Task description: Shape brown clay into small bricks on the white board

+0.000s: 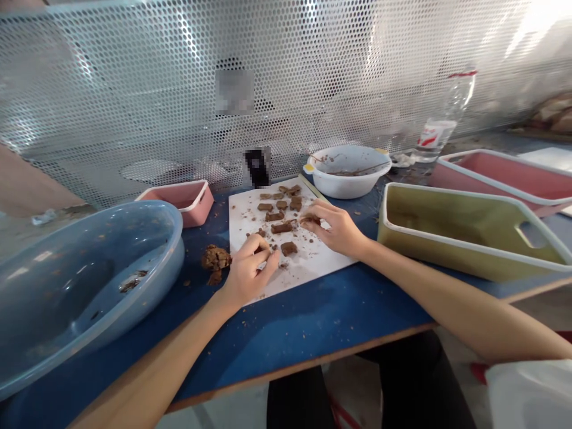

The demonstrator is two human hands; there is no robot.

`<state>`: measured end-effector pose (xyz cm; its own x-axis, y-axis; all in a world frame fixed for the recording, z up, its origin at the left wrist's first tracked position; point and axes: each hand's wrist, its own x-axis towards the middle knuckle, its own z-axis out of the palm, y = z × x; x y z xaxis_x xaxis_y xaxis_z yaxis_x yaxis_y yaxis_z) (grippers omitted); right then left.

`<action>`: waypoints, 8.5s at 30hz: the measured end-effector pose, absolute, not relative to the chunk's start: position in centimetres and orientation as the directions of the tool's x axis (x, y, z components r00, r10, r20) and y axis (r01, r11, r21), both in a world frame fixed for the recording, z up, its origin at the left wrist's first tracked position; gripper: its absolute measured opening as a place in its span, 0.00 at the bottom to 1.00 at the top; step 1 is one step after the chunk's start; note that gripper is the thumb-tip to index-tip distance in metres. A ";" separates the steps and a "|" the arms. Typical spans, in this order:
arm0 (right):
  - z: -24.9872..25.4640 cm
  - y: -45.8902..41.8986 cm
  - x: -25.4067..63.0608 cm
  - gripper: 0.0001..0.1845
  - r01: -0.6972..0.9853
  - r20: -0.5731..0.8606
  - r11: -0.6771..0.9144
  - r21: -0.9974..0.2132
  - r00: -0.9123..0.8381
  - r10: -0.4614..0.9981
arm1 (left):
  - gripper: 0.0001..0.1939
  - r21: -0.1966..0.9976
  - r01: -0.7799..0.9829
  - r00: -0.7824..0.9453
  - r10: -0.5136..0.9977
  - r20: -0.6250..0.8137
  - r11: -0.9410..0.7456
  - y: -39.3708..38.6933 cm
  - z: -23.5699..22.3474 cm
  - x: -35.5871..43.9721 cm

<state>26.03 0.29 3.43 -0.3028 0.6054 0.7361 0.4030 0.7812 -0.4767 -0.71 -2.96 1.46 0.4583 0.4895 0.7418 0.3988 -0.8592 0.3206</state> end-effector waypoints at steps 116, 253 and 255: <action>0.9 1.3 26.4 0.10 0.452 0.698 0.828 -0.331 -0.473 0.537 | 0.15 0.458 -0.162 0.741 0.199 0.641 -0.874 -10.3 -0.1 3.6; 2.1 -0.8 26.3 0.07 0.266 0.667 0.911 -0.314 -0.621 0.411 | 0.14 0.432 -0.153 0.767 0.170 0.619 -0.889 -10.0 -0.7 3.6; 2.1 -0.8 26.1 0.05 0.236 0.675 0.923 -0.305 -0.630 0.384 | 0.14 0.432 -0.153 0.765 0.171 0.622 -0.889 -10.1 -0.7 3.6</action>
